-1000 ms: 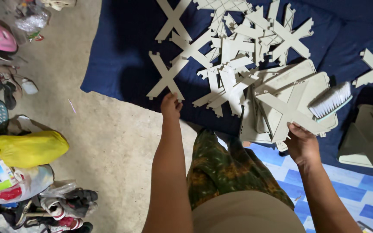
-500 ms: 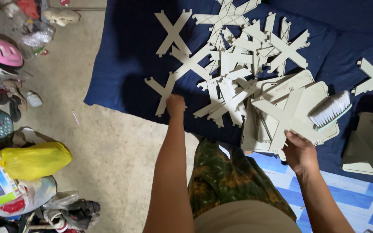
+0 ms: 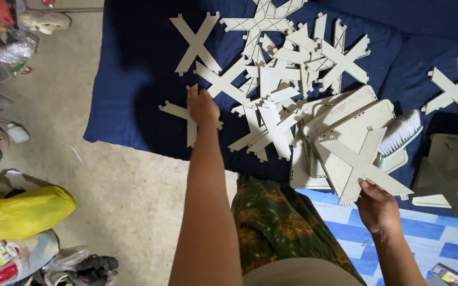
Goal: The person assembles a small white plastic stool by inserting cross-shaped leg supports into a square seat panel. They use a brush to clean the parts before assembly and then stack the finished stool with others.
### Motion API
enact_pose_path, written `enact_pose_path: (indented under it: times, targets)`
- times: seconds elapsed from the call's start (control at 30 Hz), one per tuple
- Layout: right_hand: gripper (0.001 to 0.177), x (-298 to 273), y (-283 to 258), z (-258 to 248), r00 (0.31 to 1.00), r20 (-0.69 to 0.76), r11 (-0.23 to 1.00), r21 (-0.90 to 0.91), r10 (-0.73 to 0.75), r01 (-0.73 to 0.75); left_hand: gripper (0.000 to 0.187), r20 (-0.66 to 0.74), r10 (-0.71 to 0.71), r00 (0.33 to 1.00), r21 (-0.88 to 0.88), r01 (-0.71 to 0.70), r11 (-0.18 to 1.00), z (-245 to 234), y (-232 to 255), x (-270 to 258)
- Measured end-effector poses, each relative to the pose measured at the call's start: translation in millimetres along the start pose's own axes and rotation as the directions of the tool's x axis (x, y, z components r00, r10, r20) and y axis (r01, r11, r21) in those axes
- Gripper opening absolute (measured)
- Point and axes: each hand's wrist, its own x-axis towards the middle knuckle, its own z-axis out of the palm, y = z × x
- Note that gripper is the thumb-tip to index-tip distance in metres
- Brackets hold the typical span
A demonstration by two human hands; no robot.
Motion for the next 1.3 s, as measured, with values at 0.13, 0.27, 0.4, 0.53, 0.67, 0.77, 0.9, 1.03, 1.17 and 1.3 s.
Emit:
enact_pose_path:
  times: [0.13, 0.27, 0.4, 0.53, 0.67, 0.77, 0.9, 1.03, 1.17, 1.3]
  targets:
    - [0.021, 5, 6, -5, 0.998, 0.053, 0.998, 0.045, -0.044, 0.042, 0.022, -0.122, 0.094, 0.988, 0.066, -0.086, 0.994, 3, -2, -7]
    - [0.024, 15, 11, -8, 0.998, 0.048, 1.000, 0.014, 0.027, -0.028, 0.021, -0.226, 0.296, 0.928, 0.102, -0.280, 0.955, 21, -7, -15]
    - [0.020, 22, 18, -7, 0.999, 0.023, 1.000, 0.018, 0.026, -0.026, 0.021, -0.113, 0.240, 0.964, 0.023, -0.239, 0.971, 37, 8, -44]
    - [0.021, 24, 16, 1, 0.998, 0.052, 1.000, 0.010, 0.024, -0.025, 0.045, -0.205, 0.229, 0.952, -0.025, -0.239, 0.971, 26, 16, -51]
    - [0.036, 19, 14, 9, 0.997, 0.077, 1.000, -0.025, 0.014, -0.012, 0.042, -0.154, 0.029, 0.988, -0.106, -0.046, 0.993, 4, 7, -8]
    - [0.040, 14, 17, 16, 0.997, 0.070, 0.997, -0.071, -0.018, 0.023, 0.041, -0.273, -0.021, 0.962, -0.118, -0.012, 0.993, -15, -6, 41]
    - [0.047, 18, 29, 20, 0.994, 0.004, 0.991, -0.084, 0.105, -0.105, 0.069, -0.245, 0.088, 0.966, -0.007, -0.092, 0.996, -36, -16, 96]
    - [0.052, 26, 50, 16, 0.986, 0.004, 0.982, -0.087, 0.168, -0.167, 0.062, -0.199, 0.060, 0.978, 0.100, -0.041, 0.994, -25, -6, 105]
    - [0.047, 51, 77, 29, 0.981, 0.096, 0.980, -0.127, 0.166, -0.153, 0.022, -0.215, 0.134, 0.967, 0.154, -0.102, 0.983, -20, -14, 103]
    - [0.046, 71, 93, 47, 0.974, 0.095, 0.956, -0.235, 0.204, -0.177, 0.018, -0.353, 0.215, 0.911, 0.004, -0.229, 0.973, -19, -21, 83]
